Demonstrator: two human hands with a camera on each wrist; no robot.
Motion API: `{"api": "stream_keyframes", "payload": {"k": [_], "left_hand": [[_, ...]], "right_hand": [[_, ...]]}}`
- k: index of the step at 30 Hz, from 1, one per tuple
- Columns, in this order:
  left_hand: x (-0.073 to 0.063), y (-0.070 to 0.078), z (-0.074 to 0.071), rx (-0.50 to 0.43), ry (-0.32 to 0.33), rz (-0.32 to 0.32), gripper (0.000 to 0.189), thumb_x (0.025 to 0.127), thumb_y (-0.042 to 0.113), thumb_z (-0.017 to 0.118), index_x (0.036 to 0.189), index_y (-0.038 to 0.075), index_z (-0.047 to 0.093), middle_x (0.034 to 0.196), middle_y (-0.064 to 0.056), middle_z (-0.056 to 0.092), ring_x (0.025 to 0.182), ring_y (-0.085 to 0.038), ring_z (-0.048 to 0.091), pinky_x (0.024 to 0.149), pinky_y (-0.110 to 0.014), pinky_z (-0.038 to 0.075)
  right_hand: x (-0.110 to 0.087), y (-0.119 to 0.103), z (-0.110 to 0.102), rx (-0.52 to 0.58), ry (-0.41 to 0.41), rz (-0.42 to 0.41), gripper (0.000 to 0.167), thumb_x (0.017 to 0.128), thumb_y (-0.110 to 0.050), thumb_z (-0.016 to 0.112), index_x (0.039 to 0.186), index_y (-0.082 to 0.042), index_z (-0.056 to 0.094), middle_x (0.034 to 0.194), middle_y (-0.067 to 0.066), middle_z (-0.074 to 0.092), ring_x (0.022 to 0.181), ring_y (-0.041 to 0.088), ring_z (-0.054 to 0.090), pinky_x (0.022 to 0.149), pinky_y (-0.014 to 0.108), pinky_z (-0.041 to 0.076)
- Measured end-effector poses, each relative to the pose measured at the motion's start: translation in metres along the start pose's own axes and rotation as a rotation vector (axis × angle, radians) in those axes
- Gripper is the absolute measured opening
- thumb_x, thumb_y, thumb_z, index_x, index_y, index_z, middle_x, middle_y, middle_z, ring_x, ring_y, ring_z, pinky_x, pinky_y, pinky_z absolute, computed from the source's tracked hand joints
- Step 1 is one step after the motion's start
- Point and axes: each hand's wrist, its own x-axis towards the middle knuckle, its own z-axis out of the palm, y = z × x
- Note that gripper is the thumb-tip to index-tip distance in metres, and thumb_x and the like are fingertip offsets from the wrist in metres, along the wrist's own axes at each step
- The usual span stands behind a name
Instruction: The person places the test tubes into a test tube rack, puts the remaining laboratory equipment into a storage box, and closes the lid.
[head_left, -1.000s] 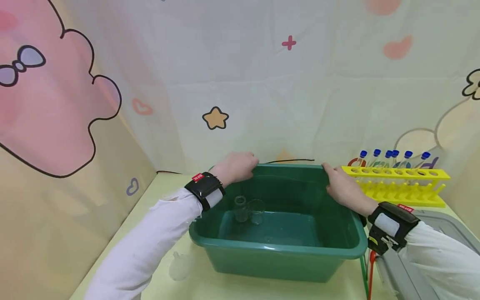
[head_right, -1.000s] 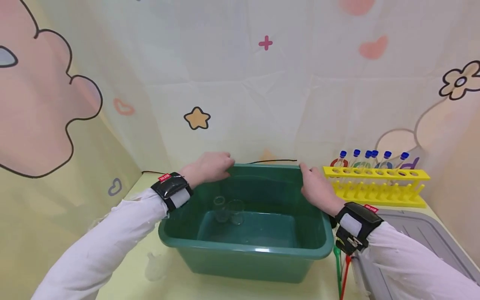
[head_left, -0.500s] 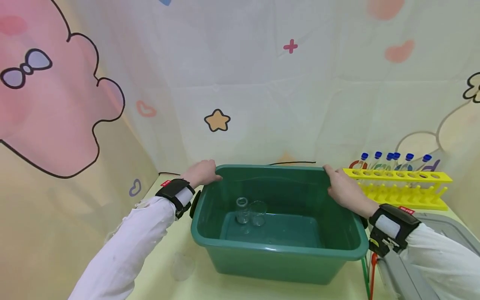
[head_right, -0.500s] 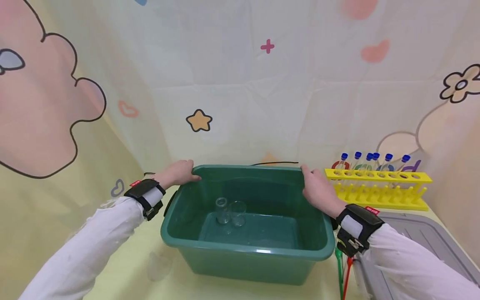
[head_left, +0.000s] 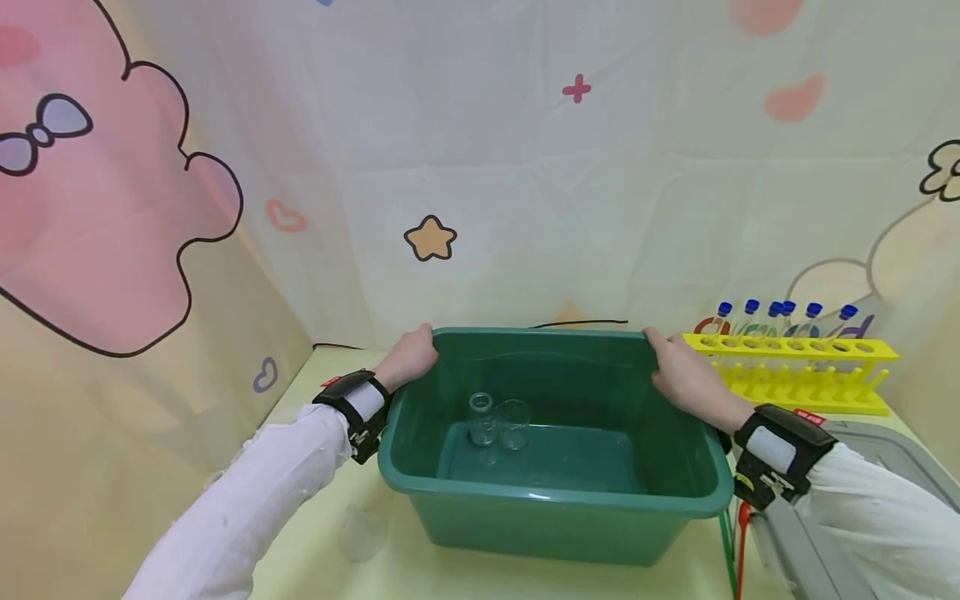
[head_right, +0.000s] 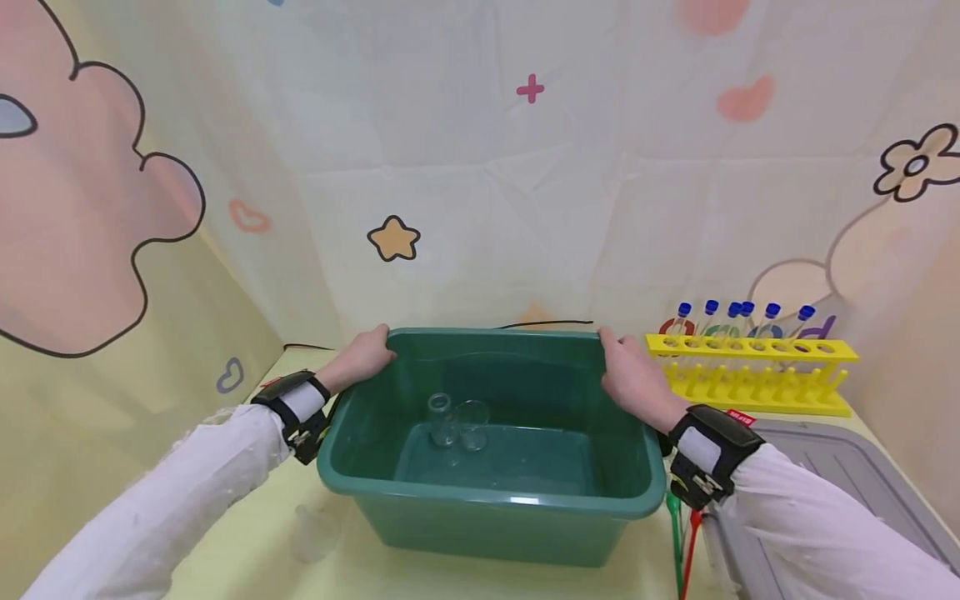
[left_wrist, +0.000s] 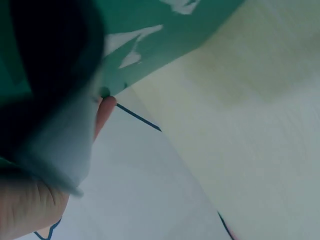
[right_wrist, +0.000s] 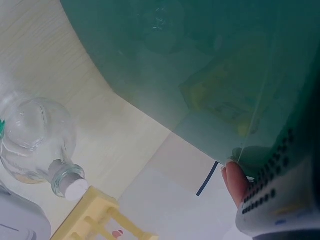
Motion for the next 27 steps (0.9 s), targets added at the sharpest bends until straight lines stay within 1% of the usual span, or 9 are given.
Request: {"api": "stream_keyframes", "payload": {"k": [4, 6, 8, 9, 11, 14, 17, 21, 27], "left_hand": [[0.038, -0.046, 0.026, -0.002, 0.014, 0.058, 0.033, 0.089, 0.006, 0.036, 0.115, -0.014, 0.037, 0.079, -0.017, 0.049, 0.066, -0.027, 0.049, 0.058, -0.037, 0.04], [0.059, -0.075, 0.043, 0.023, 0.057, 0.123, 0.032, 0.087, 0.007, 0.037, 0.11, -0.015, 0.037, 0.074, -0.016, 0.046, 0.06, -0.025, 0.045, 0.052, -0.036, 0.038], [0.07, -0.083, 0.048, 0.013, 0.03, 0.072, 0.035, 0.088, 0.008, 0.04, 0.114, -0.015, 0.037, 0.076, -0.016, 0.048, 0.062, -0.026, 0.047, 0.054, -0.038, 0.039], [0.068, -0.08, 0.046, 0.006, 0.011, 0.042, 0.037, 0.089, 0.01, 0.041, 0.117, -0.014, 0.036, 0.078, -0.017, 0.049, 0.064, -0.028, 0.048, 0.056, -0.04, 0.04], [0.06, -0.071, 0.043, 0.022, 0.042, 0.073, 0.034, 0.086, 0.006, 0.04, 0.112, -0.016, 0.037, 0.075, -0.017, 0.048, 0.061, -0.026, 0.047, 0.053, -0.037, 0.039], [0.03, -0.03, 0.02, 0.009, 0.008, 0.004, 0.033, 0.087, 0.004, 0.04, 0.114, -0.015, 0.037, 0.079, -0.018, 0.051, 0.065, -0.027, 0.05, 0.056, -0.038, 0.041], [0.003, 0.004, 0.001, 0.013, -0.011, -0.046, 0.03, 0.087, -0.002, 0.039, 0.114, -0.015, 0.039, 0.079, -0.018, 0.051, 0.065, -0.027, 0.05, 0.057, -0.036, 0.04], [-0.01, 0.014, -0.007, 0.019, -0.005, -0.024, 0.028, 0.087, -0.002, 0.039, 0.112, -0.016, 0.038, 0.075, -0.016, 0.048, 0.062, -0.024, 0.045, 0.055, -0.032, 0.036], [-0.011, 0.011, -0.008, 0.032, -0.001, -0.027, 0.027, 0.087, -0.002, 0.04, 0.111, -0.015, 0.039, 0.075, -0.016, 0.048, 0.063, -0.025, 0.045, 0.056, -0.033, 0.036]], "right_hand": [[0.002, 0.001, 0.002, 0.003, 0.0, -0.013, 0.06, 0.08, 0.007, 0.057, 0.133, 0.011, 0.028, 0.11, 0.033, 0.046, 0.08, 0.035, 0.052, 0.07, 0.047, 0.047], [0.004, 0.001, 0.002, 0.022, -0.008, -0.027, 0.058, 0.082, 0.005, 0.057, 0.132, 0.012, 0.028, 0.11, 0.033, 0.046, 0.083, 0.036, 0.051, 0.071, 0.048, 0.047], [0.006, 0.003, 0.001, 0.076, -0.029, -0.04, 0.055, 0.086, 0.0, 0.055, 0.132, 0.012, 0.028, 0.114, 0.033, 0.045, 0.091, 0.04, 0.05, 0.076, 0.052, 0.043], [0.006, 0.004, 0.0, 0.116, -0.04, -0.049, 0.053, 0.09, -0.004, 0.052, 0.132, 0.013, 0.027, 0.117, 0.034, 0.043, 0.096, 0.042, 0.048, 0.08, 0.054, 0.04], [0.006, 0.008, -0.005, 0.207, -0.063, -0.051, 0.051, 0.095, -0.015, 0.045, 0.132, 0.015, 0.026, 0.122, 0.036, 0.039, 0.106, 0.047, 0.042, 0.085, 0.057, 0.034], [0.001, 0.018, -0.017, 0.348, -0.078, -0.023, 0.054, 0.1, -0.026, 0.031, 0.131, 0.018, 0.023, 0.124, 0.038, 0.034, 0.108, 0.049, 0.04, 0.085, 0.057, 0.035], [-0.005, 0.033, -0.027, 0.39, -0.058, 0.025, 0.051, 0.1, -0.025, 0.029, 0.128, 0.017, 0.027, 0.114, 0.038, 0.041, 0.096, 0.046, 0.05, 0.074, 0.049, 0.045], [-0.014, 0.054, -0.031, 0.304, -0.089, 0.068, 0.04, 0.097, -0.014, 0.041, 0.118, 0.02, 0.037, 0.102, 0.034, 0.048, 0.082, 0.04, 0.056, 0.064, 0.041, 0.05], [-0.029, 0.077, -0.015, 0.185, -0.214, 0.059, 0.033, 0.09, -0.009, 0.054, 0.109, 0.017, 0.048, 0.093, 0.026, 0.055, 0.073, 0.026, 0.055, 0.061, 0.036, 0.05]]}}
